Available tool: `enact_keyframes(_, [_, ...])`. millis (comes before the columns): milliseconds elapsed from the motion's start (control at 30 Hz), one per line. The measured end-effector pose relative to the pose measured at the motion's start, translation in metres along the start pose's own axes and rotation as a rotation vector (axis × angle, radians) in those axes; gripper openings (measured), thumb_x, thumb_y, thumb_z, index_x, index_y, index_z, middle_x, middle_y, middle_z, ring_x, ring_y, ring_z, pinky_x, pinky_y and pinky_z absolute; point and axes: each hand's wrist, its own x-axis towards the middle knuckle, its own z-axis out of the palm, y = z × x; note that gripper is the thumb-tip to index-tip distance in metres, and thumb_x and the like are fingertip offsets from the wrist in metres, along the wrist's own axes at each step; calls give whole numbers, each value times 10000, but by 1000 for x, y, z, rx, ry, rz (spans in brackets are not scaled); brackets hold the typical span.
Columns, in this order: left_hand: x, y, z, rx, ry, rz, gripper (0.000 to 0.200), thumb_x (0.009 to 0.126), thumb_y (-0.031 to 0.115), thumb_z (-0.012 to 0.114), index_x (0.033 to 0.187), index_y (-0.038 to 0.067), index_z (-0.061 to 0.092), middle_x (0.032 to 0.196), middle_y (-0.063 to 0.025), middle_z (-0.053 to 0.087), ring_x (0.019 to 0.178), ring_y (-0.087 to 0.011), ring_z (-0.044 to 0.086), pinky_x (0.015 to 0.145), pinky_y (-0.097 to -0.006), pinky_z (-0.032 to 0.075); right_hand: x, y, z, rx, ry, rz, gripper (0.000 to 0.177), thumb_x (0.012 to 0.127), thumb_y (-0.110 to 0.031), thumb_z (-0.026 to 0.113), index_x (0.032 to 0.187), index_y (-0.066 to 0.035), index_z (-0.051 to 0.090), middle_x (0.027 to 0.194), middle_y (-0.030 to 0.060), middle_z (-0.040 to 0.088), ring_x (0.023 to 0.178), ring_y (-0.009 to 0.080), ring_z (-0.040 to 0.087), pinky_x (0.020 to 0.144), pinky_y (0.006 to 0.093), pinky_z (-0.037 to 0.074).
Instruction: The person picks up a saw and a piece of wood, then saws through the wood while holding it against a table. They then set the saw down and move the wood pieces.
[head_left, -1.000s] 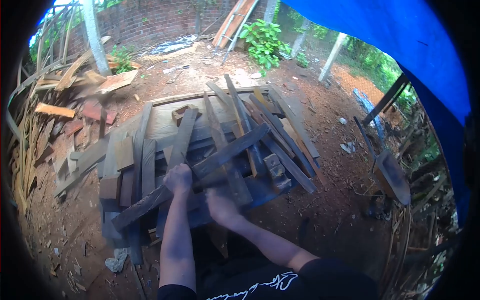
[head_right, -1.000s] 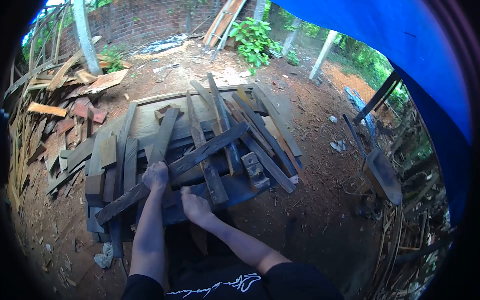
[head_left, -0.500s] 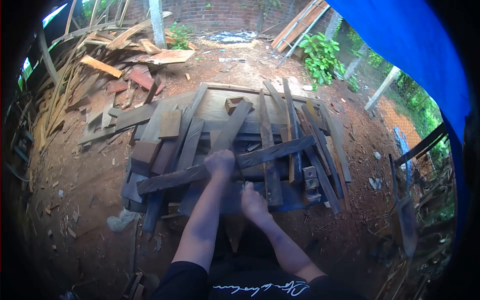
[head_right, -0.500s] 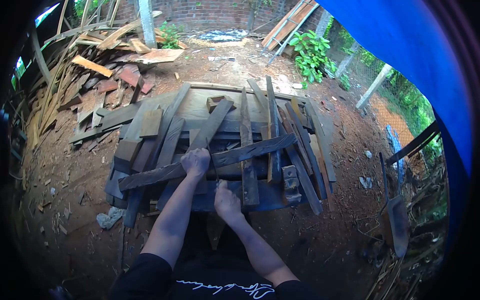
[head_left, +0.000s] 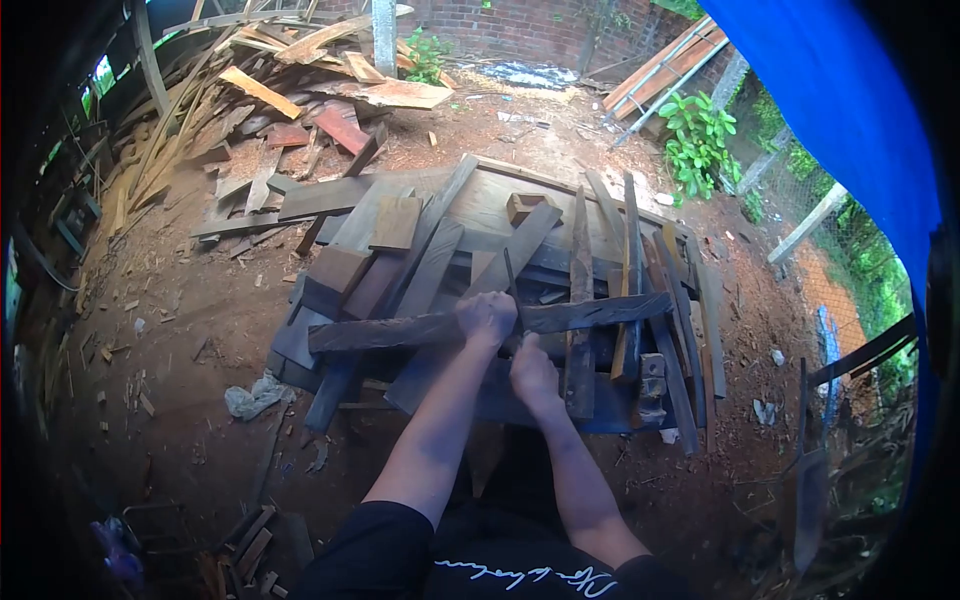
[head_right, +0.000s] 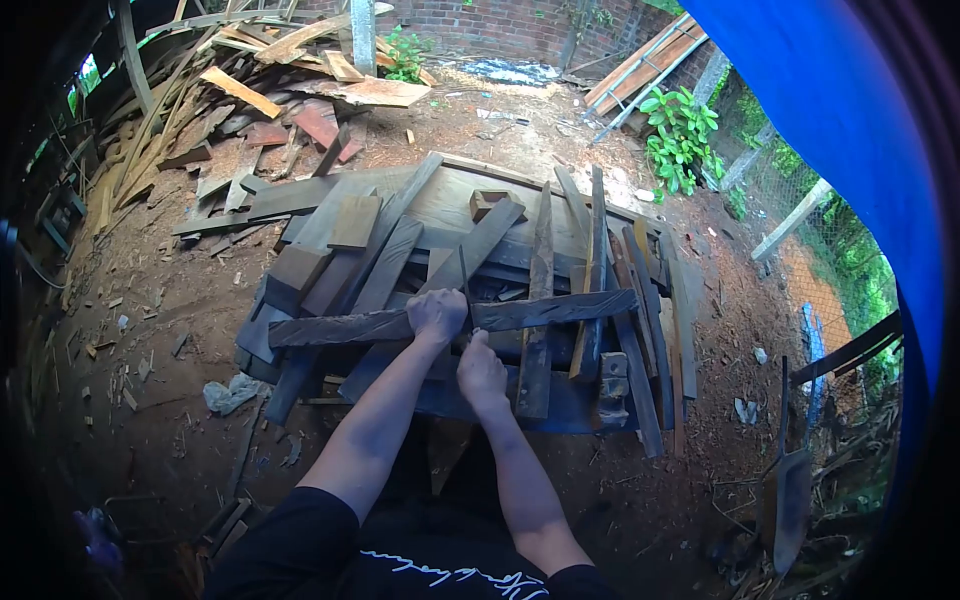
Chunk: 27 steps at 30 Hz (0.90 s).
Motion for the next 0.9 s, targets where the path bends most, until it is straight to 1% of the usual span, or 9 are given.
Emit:
enact_keyframes(133, [1, -1, 1, 3, 29, 7, 429, 874, 280, 395, 721, 48, 721, 729, -180, 681, 706, -308, 690, 679, -417, 501, -11, 9, 1, 0, -1, 17, 247, 953, -224, 403, 1048, 3, 421, 873, 316, 622, 862, 487, 600, 777, 568, 465])
enact_keyframes(200, [-1, 2, -5, 44, 31, 14, 362, 822, 212, 409, 706, 79, 726, 721, -158, 680, 680, -291, 688, 645, -390, 500, -32, 14, 2, -1, -9, 9, 263, 954, -233, 404, 1068, 4, 414, 866, 319, 622, 848, 490, 600, 757, 564, 472])
enact_keyframes(267, [1, 1, -1, 42, 31, 11, 355, 821, 210, 415, 706, 85, 727, 720, -153, 682, 674, -286, 689, 636, -388, 498, -43, 17, 6, -26, -6, 32, 269, 956, -239, 403, 1069, 6, 410, 859, 321, 621, 834, 489, 603, 741, 562, 477])
enact_keyframes(400, [-2, 3, -4, 69, 36, 26, 335, 820, 208, 434, 704, 100, 728, 714, -131, 687, 659, -277, 689, 622, -390, 495, 6, 7, 9, 7, 35, -34, 261, 957, -236, 403, 1036, 12, 414, 843, 313, 622, 835, 488, 604, 742, 565, 476])
enact_keyframes(433, [-1, 3, -4, 74, 41, 23, 335, 820, 208, 434, 704, 100, 728, 714, -131, 687, 659, -277, 689, 622, -390, 495, 12, 3, 6, 8, 22, -6, 260, 955, -231, 408, 1040, 14, 415, 865, 319, 620, 853, 494, 599, 754, 566, 472])
enact_keyframes(533, [-1, 2, -3, 93, 16, 3, 317, 816, 210, 446, 715, 114, 730, 721, -116, 692, 671, -265, 692, 630, -388, 489, -2, 2, -4, 21, -21, 3, 260, 950, -226, 413, 1036, 19, 416, 892, 333, 614, 878, 496, 595, 774, 569, 466])
enact_keyframes(600, [-1, 0, -2, 52, 57, 44, 406, 872, 276, 420, 671, 75, 709, 686, -151, 676, 673, -287, 687, 641, -403, 505, -15, 3, -6, 3, -22, -8, 245, 949, -215, 409, 1033, 15, 406, 871, 321, 622, 870, 483, 606, 760, 563, 474])
enact_keyframes(867, [0, 2, -2, 61, 14, 13, 406, 873, 277, 421, 678, 73, 713, 686, -152, 677, 660, -284, 687, 648, -403, 508, 5, 0, -4, -19, -13, 2, 242, 952, -217, 406, 1030, 11, 384, 861, 315, 624, 869, 475, 612, 758, 558, 475])
enact_keyframes(900, [-2, 4, -3, 70, -14, -6, 360, 843, 247, 432, 696, 97, 724, 708, -140, 685, 677, -283, 689, 650, -404, 500, 1, 1, -6, 15, -36, 13, 251, 954, -232, 401, 1028, 7, 389, 879, 330, 616, 881, 491, 597, 775, 569, 463])
